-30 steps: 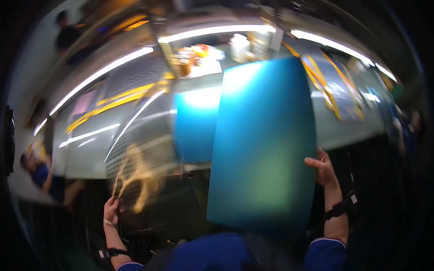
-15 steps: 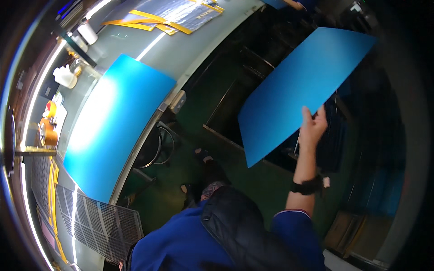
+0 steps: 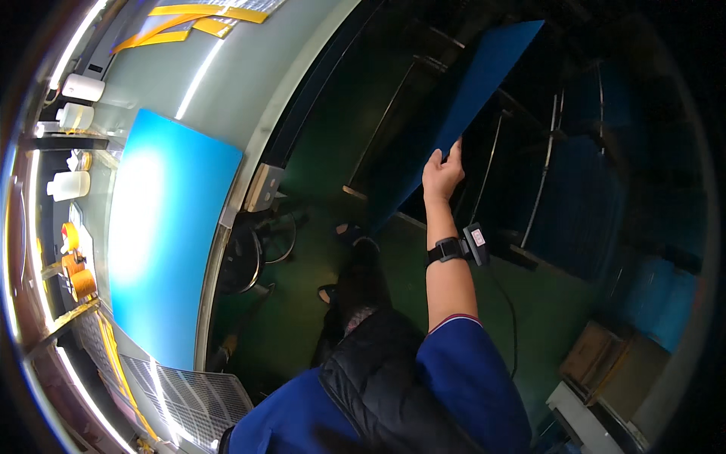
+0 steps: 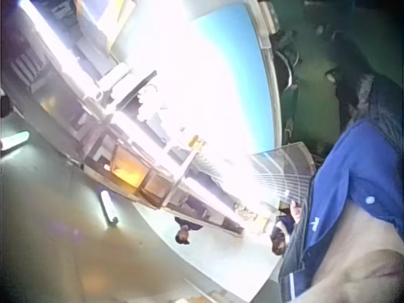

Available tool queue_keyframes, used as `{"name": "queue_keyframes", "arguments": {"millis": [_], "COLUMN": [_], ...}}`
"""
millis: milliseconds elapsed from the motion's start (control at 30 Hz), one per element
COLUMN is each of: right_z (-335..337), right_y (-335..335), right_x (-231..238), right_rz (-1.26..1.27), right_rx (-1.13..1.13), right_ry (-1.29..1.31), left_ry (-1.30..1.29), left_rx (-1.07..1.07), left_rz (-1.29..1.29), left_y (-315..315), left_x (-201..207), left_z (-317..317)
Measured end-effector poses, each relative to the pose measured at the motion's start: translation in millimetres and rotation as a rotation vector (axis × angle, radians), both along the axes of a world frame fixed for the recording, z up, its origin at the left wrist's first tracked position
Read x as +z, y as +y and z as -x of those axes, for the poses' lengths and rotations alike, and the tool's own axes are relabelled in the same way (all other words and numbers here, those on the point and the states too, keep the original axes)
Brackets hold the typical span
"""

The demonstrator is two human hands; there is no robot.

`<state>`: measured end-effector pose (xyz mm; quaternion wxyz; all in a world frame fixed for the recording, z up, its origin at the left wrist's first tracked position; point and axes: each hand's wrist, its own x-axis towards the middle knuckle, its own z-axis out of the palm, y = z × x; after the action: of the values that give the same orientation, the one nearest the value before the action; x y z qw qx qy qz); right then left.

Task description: Picking up, inspecting, and placing patterned manufactured sheets into storage racks on a production floor.

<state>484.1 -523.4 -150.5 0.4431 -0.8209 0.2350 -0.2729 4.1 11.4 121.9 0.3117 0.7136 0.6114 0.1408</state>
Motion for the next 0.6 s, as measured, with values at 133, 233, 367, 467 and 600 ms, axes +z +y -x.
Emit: {"name": "queue_keyframes", "arguments": {"millis": [133, 233, 367, 467, 600], "right_z": [-10, -11, -9, -9, -11], "right_y": [15, 22, 29, 25, 21], "right_x": [-28, -42, -45, -53, -60], "right_rz": [0.050, 0.128, -0.104, -0.008, 0.153], "right_rx": [-0.004, 0.007, 0.045, 0.062, 0.063], "right_ry": [0.098, 0.127, 0.290, 0.180, 0.059], "left_ry": [0.057, 0.088, 0.108, 0.116, 0.127], "left_rx": [-0.042, -0.068, -0.094, -0.114, -0.133], "left_rz": [-0.062, -0.090, -0.127, -0.142, -0.162], "left_y": [-15, -23, -30, -34, -37], "left_x": [12, 19, 23, 25, 27], "left_z": [-36, -55, -74, -83, -92]}}
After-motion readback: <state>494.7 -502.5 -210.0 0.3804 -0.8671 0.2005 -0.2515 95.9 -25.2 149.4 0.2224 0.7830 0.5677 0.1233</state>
